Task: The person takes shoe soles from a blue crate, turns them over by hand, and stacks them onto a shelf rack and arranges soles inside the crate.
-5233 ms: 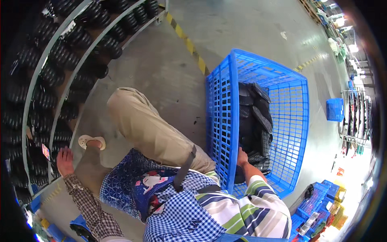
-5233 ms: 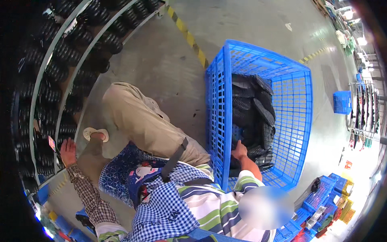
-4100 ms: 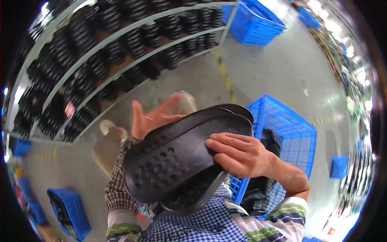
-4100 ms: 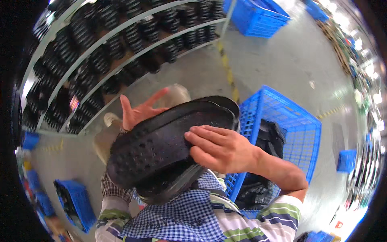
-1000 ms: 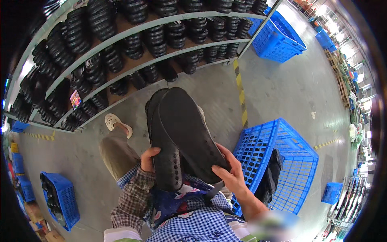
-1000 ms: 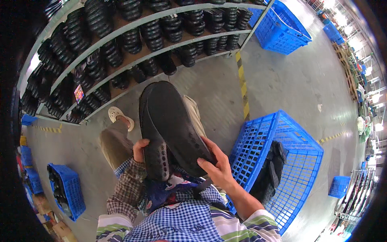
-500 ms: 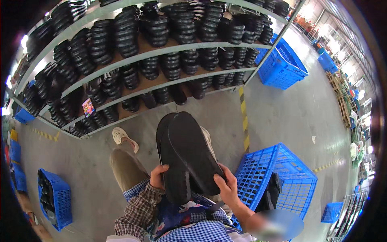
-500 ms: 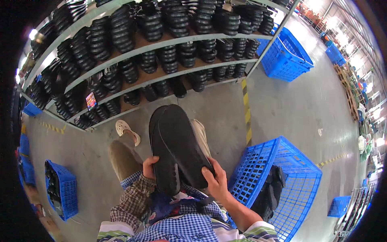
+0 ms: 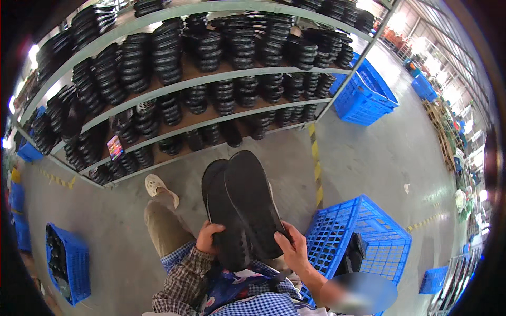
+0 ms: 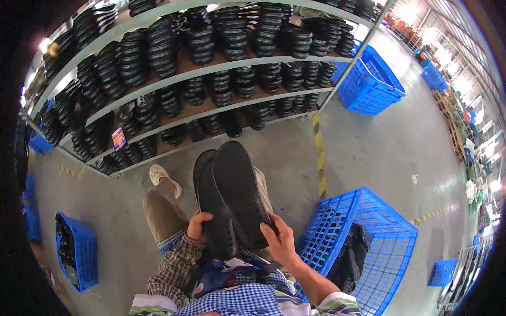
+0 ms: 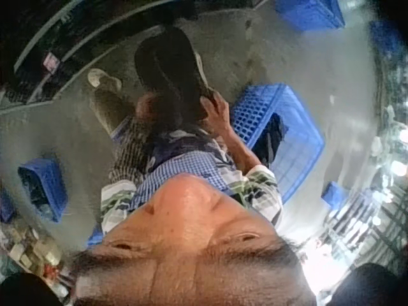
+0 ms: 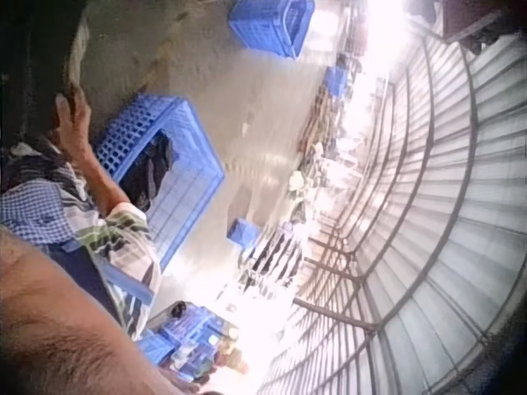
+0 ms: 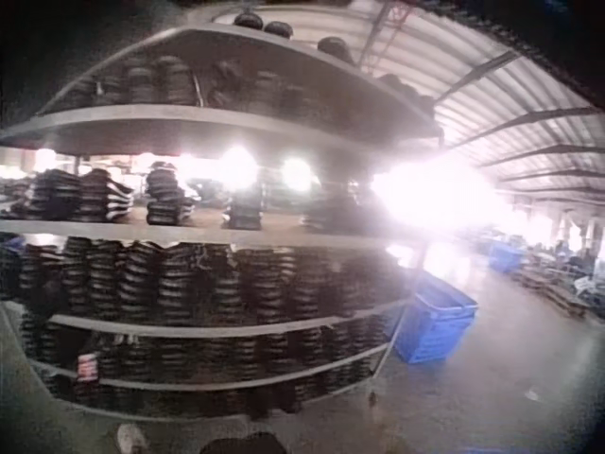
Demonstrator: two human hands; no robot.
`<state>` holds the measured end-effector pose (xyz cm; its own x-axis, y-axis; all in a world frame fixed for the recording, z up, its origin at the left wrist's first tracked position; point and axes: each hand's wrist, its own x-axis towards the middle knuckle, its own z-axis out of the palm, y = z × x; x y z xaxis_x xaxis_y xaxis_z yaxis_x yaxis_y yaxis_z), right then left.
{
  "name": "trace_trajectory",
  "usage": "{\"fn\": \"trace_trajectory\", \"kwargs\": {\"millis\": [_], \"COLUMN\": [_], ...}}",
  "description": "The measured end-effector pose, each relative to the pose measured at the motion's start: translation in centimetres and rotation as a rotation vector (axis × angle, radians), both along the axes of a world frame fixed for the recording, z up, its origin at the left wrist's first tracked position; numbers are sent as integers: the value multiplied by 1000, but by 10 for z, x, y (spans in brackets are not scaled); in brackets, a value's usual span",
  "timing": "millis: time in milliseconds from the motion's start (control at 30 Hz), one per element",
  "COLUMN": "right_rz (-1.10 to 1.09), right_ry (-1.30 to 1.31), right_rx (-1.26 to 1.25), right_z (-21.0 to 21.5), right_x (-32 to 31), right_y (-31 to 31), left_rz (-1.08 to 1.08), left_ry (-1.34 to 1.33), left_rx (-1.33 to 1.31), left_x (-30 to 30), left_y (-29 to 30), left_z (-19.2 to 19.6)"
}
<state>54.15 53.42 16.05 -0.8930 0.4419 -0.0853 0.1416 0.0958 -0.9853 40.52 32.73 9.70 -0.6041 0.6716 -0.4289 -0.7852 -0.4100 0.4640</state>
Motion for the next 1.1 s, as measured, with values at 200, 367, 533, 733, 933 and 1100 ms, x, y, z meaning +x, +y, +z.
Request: {"fn": "trace_trajectory", "kwargs": {"millis": [200, 367, 533, 733, 933, 1100], "right_rz": [-159, -258, -321, -370, -383, -400], "right_ry": [69, 197, 204, 210, 318, 246], "right_rx": [18, 53, 312, 427, 506, 393], "right_z": [11, 19, 30, 30, 22, 17], "right_x": [-7, -13, -14, -13, -17, -20], "right_y": [13, 21, 27, 33, 39, 41], "left_rz": [95, 124, 118, 122, 123, 132], "left_ry": [97, 92, 83, 91, 102, 138], "left_rx": [-59, -16, -3, -48, -37, -21], "left_x": [1, 3, 3, 1, 2, 1], "left_y": [4, 8, 8, 2, 4, 3], "left_z": [4, 18, 18, -1, 0, 0]}}
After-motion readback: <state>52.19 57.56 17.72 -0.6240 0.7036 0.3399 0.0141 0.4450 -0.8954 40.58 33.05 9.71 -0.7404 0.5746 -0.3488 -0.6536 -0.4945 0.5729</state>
